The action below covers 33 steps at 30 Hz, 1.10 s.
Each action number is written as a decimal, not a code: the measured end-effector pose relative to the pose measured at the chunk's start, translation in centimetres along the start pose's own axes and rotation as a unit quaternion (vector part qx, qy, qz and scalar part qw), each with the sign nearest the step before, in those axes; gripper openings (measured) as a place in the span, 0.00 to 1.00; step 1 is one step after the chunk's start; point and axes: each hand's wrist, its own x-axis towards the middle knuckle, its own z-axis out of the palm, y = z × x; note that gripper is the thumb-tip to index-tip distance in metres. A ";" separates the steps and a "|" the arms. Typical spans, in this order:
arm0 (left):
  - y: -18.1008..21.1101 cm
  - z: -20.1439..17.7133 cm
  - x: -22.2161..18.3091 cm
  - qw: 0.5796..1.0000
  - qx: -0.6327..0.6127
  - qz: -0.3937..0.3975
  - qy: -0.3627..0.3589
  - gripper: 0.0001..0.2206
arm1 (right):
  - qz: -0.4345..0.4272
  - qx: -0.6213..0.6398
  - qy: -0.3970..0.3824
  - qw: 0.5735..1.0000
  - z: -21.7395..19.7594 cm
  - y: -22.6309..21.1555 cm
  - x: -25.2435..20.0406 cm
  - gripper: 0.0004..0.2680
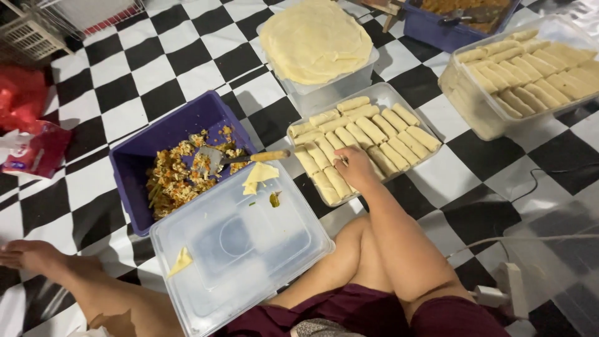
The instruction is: The person is manually assembling lumpia by placing a portion of filling onto a wrapper and rolling it tightly.
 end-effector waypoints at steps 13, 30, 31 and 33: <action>2.1 -1.5 -0.7 0.992 -0.079 -0.093 -0.030 0.41 | -0.005 0.001 -0.008 1.000 0.5 1.2 -0.3 0.09; 3.4 -2.7 -1.2 0.990 -0.066 -0.106 -0.065 0.47 | 0.021 0.036 -0.037 0.998 0.1 1.8 -0.3 0.10; 3.5 -2.7 -1.2 0.990 -0.068 -0.107 -0.059 0.48 | 0.022 0.051 -0.034 0.998 -0.1 1.7 -0.3 0.10; 3.4 -2.6 -1.0 0.990 -0.076 -0.106 -0.056 0.49 | 0.034 0.053 -0.037 0.997 -0.4 1.5 -0.3 0.10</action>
